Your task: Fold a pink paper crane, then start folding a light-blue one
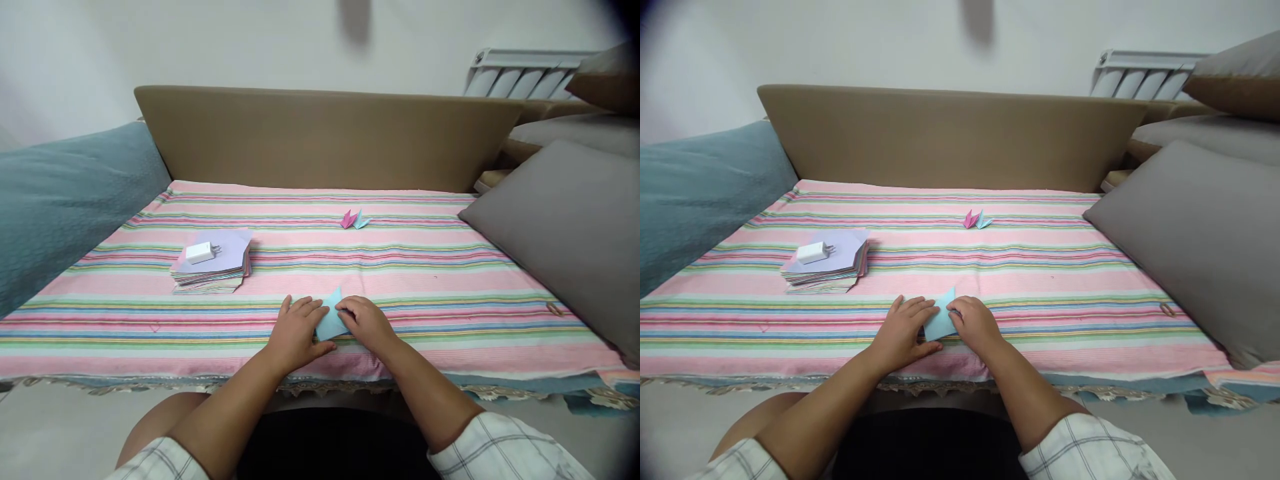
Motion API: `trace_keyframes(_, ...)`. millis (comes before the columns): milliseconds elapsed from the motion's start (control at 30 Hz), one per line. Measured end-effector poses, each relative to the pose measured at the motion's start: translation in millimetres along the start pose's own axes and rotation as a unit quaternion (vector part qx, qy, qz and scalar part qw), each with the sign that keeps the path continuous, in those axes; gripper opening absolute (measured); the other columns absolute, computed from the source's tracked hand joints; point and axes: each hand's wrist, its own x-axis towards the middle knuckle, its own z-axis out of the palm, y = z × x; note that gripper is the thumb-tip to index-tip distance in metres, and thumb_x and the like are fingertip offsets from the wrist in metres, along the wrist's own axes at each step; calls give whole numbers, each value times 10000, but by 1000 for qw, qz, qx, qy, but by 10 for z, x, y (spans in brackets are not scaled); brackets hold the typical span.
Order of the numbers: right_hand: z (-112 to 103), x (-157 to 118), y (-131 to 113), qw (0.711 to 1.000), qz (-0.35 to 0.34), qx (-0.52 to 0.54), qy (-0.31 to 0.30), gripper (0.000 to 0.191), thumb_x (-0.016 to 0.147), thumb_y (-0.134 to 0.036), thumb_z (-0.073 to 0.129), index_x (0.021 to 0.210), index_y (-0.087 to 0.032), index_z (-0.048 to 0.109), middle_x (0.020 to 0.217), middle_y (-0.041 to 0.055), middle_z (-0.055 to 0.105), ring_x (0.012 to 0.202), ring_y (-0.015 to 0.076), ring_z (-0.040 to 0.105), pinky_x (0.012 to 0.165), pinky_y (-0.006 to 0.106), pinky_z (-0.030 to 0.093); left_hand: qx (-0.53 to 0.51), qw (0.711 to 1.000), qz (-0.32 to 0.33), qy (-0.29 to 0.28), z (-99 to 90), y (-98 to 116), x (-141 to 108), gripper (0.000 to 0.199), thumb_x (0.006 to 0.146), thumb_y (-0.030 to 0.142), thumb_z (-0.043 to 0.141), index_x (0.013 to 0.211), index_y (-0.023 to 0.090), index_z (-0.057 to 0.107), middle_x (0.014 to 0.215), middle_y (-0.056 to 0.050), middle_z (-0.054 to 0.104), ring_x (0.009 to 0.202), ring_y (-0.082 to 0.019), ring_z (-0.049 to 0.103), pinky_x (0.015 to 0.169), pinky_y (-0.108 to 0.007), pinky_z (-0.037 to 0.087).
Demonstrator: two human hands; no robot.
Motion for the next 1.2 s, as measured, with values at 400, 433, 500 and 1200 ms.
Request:
trace_keyframes(400, -244, -57, 30, 986, -57, 85, -133, 529, 714, -176, 610, 1235, -224, 528, 1111, 70, 611, 981, 209, 533, 813, 332, 472, -17, 999, -34, -9, -74, -71, -22, 555, 618, 453, 748, 1113, 278, 568, 1093, -59, 645, 1094, -279, 527, 1058, -572, 101)
trace_keyframes(433, -258, -63, 32, 984, -51, 91, -141, 563, 700, -169, 617, 1251, -226, 516, 1102, 73, 606, 977, 207, 532, 810, 327, 475, -19, 999, -35, -8, -72, -80, -17, 535, 624, 443, 747, 1102, 277, 574, 1079, -54, 649, 1082, -274, 535, 1057, -573, 100)
trace_keyframes(500, -276, -70, 32, 983, -45, 97, -147, 577, 690, -177, 632, 1253, -227, 516, 1100, 78, 598, 987, 211, 526, 821, 331, 473, -26, 999, -33, -11, -70, -100, -7, 512, 623, 436, 751, 1080, 278, 584, 1066, -44, 654, 1064, -267, 546, 1054, -575, 101)
trace_keyframes(1200, -165, -35, 7, 992, -94, 39, -72, 387, 730, -162, 586, 1112, -218, 593, 1121, 49, 635, 979, 212, 542, 876, 390, 428, 9, 1000, -26, 11, -74, -48, 34, 332, 718, 237, 624, 1049, 260, 612, 1023, -37, 668, 984, -238, 577, 1040, -562, 171)
